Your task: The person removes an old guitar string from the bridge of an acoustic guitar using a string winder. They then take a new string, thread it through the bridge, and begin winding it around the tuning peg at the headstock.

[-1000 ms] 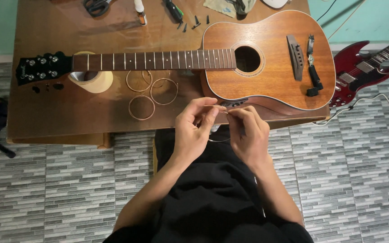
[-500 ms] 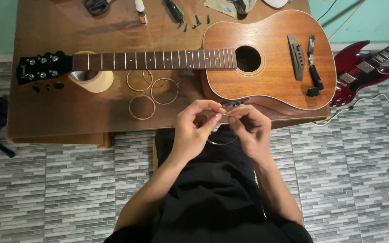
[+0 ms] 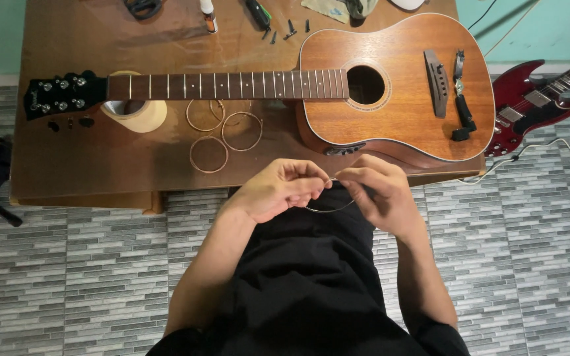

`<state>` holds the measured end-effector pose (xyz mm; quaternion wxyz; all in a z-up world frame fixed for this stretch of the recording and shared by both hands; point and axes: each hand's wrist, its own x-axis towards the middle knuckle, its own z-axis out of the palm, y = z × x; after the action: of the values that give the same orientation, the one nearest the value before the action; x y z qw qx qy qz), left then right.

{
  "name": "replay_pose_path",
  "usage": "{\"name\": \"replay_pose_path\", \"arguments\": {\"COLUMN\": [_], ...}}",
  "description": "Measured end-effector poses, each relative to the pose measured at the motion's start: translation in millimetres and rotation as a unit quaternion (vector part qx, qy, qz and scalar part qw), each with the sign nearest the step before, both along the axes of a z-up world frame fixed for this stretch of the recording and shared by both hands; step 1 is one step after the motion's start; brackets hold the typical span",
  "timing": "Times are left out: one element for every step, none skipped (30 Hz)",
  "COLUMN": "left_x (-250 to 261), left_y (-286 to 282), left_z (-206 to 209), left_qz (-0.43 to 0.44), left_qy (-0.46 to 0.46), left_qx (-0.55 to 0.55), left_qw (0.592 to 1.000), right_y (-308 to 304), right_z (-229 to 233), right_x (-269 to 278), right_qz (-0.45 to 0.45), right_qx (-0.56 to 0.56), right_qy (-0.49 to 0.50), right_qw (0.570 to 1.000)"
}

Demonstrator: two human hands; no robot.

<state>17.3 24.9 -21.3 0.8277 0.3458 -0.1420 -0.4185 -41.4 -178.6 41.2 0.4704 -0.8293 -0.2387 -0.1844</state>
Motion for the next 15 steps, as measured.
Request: {"name": "replay_pose_path", "arguments": {"left_x": [-2,-2,-3,-3,-8,-13,-19,-24,-30,-35,-37,-39,-42,-42,-42], "left_y": [-4,-4,-4,-5,-9,-13,-16,-19,-22,-26,-26,-26,-26,-24,-22], "left_z": [-4,1,7,13,13,13,13,14,15,16,25,34,43,44,45], "left_qz": [0.037,0.037,0.084,0.128,0.127,0.235,0.333,0.334,0.401,0.462,0.463,0.466,0.460,0.459,0.417], "left_qy": [-0.036,-0.036,-0.135,-0.231,-0.231,-0.372,-0.497,-0.497,-0.544,-0.584,-0.585,-0.504,-0.414,-0.414,-0.331], "left_qx": [0.036,0.036,0.127,0.216,0.216,0.288,0.346,0.347,0.354,0.357,0.356,0.312,0.263,0.263,0.199], "left_qw": [0.998,0.998,0.979,0.940,0.940,0.850,0.722,0.722,0.646,0.564,0.563,0.657,0.740,0.741,0.823], "right_y": [0,3,5,8,11,14,18,18,18,18,23,28,33,32,31], "right_z": [3,4,6,8,8,8,7,1,-5,-11,-7,-3,1,-2,-4], "right_x": [0,-1,-1,-1,-1,-1,0,0,0,0,0,-2,-3,-3,-4], "right_qz": [-0.001,-0.001,-0.011,-0.022,-0.023,-0.036,-0.049,-0.047,-0.062,-0.078,-0.078,-0.087,-0.095,-0.097,-0.107], "right_qx": [-0.047,-0.047,-0.059,-0.071,-0.071,-0.060,-0.049,-0.049,-0.024,0.001,0.000,0.027,0.055,0.055,0.062], "right_qy": [-0.010,-0.011,-0.017,-0.023,-0.023,-0.018,-0.013,-0.013,-0.011,-0.009,-0.010,-0.008,-0.006,-0.005,-0.009], "right_qw": [0.999,0.999,0.998,0.997,0.997,0.997,0.998,0.998,0.998,0.997,0.997,0.996,0.994,0.994,0.992]}}
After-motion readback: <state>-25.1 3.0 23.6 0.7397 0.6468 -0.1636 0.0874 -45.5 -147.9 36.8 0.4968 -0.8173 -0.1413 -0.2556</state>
